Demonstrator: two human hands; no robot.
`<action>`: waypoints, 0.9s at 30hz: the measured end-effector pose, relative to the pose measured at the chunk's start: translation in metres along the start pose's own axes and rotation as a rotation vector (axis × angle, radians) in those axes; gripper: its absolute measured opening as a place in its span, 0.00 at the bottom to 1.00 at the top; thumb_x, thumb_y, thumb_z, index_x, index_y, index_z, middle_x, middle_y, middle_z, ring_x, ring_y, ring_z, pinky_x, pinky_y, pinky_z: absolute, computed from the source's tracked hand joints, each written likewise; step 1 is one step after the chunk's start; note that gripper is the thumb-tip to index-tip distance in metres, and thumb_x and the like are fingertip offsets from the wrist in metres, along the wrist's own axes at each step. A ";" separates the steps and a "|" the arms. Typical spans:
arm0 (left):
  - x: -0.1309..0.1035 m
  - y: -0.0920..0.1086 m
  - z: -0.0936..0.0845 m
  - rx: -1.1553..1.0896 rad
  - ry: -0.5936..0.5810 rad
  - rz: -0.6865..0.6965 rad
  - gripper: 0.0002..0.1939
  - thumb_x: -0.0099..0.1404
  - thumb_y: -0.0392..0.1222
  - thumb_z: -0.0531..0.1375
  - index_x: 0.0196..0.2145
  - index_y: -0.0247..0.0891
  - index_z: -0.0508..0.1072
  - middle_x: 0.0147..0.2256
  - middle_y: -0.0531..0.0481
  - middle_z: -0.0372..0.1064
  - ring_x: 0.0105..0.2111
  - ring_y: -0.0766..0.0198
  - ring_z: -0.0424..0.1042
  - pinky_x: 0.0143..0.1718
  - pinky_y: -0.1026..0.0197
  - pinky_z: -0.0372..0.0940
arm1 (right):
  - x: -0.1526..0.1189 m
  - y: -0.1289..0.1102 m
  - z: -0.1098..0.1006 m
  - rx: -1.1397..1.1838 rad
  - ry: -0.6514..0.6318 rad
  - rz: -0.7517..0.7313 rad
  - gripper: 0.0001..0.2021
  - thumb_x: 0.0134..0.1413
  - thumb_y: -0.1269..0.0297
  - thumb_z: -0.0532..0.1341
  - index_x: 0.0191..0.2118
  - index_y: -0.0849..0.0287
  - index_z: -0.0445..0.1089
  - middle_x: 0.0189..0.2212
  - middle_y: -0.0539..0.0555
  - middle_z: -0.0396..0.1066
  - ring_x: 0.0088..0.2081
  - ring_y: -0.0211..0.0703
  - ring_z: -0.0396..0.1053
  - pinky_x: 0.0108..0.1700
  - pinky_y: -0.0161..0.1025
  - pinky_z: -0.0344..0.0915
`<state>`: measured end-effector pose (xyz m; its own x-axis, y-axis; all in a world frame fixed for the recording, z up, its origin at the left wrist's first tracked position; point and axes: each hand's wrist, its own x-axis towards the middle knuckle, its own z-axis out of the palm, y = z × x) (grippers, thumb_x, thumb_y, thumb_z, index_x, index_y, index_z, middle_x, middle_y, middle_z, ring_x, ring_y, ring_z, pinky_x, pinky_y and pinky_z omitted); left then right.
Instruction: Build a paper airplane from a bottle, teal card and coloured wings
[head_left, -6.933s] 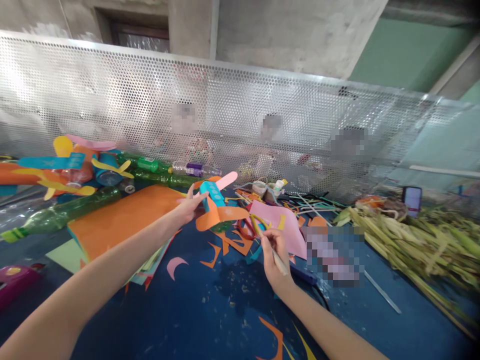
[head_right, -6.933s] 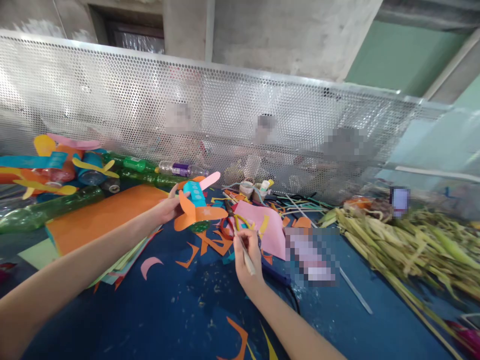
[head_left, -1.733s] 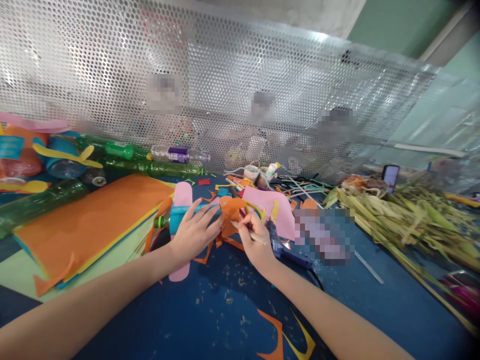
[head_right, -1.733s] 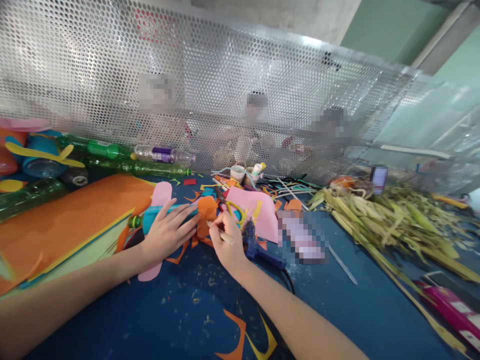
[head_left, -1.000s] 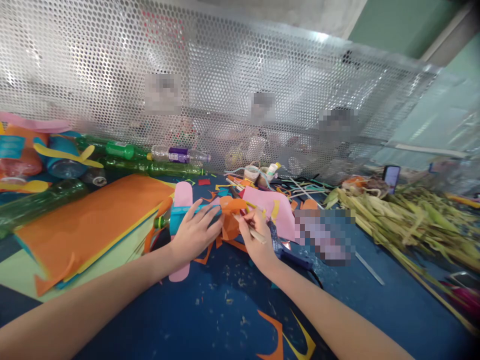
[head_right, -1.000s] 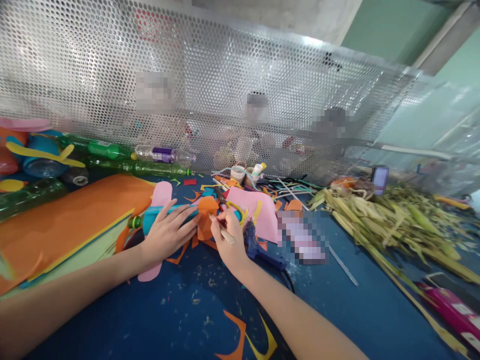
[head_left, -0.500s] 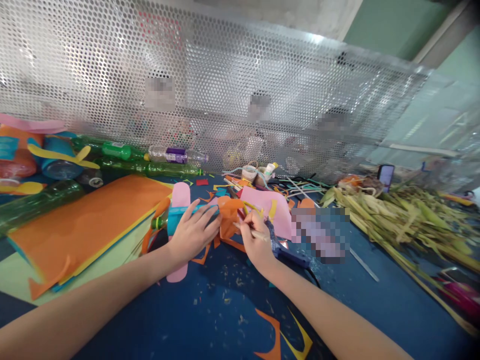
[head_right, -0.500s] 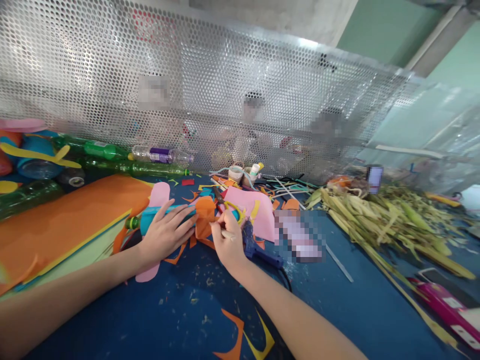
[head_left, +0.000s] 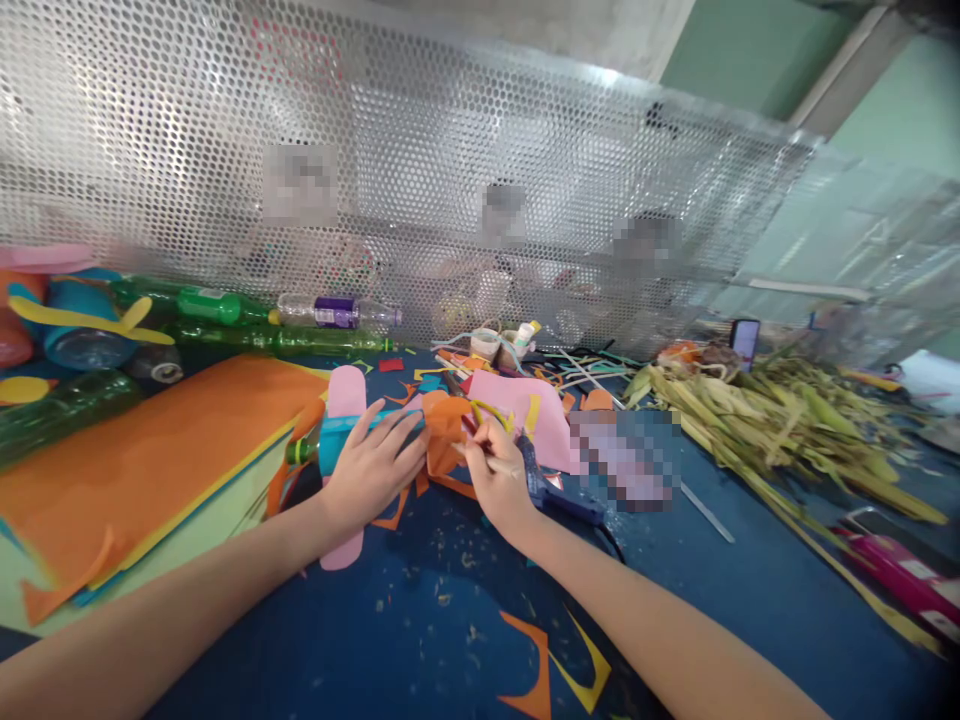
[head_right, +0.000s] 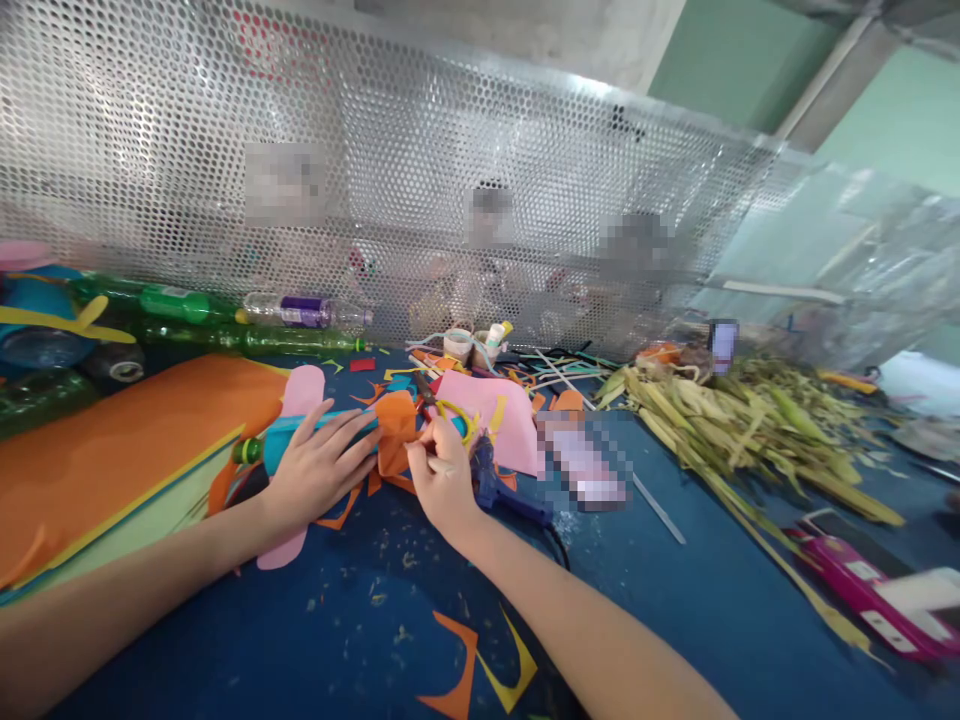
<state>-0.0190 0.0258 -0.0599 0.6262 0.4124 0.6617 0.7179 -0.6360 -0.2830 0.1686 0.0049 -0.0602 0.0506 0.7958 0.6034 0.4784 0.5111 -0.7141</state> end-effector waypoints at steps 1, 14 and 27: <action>0.000 0.000 0.000 0.002 -0.001 0.000 0.12 0.65 0.39 0.55 0.46 0.38 0.70 0.49 0.43 0.70 0.48 0.53 0.69 0.59 0.42 0.52 | 0.000 0.000 0.000 -0.002 0.001 -0.003 0.10 0.53 0.70 0.53 0.25 0.54 0.51 0.21 0.45 0.52 0.25 0.38 0.55 0.30 0.36 0.56; 0.000 0.001 -0.002 -0.029 0.007 -0.013 0.12 0.65 0.38 0.54 0.46 0.38 0.71 0.48 0.43 0.70 0.49 0.54 0.69 0.58 0.42 0.54 | 0.000 -0.003 0.000 0.032 -0.029 0.003 0.10 0.54 0.67 0.54 0.25 0.54 0.52 0.21 0.45 0.54 0.24 0.38 0.56 0.27 0.36 0.56; -0.001 0.001 0.000 -0.045 0.017 -0.013 0.13 0.64 0.37 0.55 0.47 0.38 0.71 0.48 0.42 0.70 0.50 0.53 0.68 0.59 0.43 0.53 | -0.001 0.000 0.000 0.013 -0.149 -0.015 0.07 0.57 0.66 0.53 0.28 0.55 0.56 0.21 0.46 0.58 0.24 0.38 0.61 0.27 0.36 0.58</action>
<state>-0.0185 0.0250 -0.0608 0.6116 0.4095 0.6770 0.7110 -0.6598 -0.2433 0.1686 0.0042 -0.0607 -0.0876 0.8272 0.5550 0.4667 0.5263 -0.7108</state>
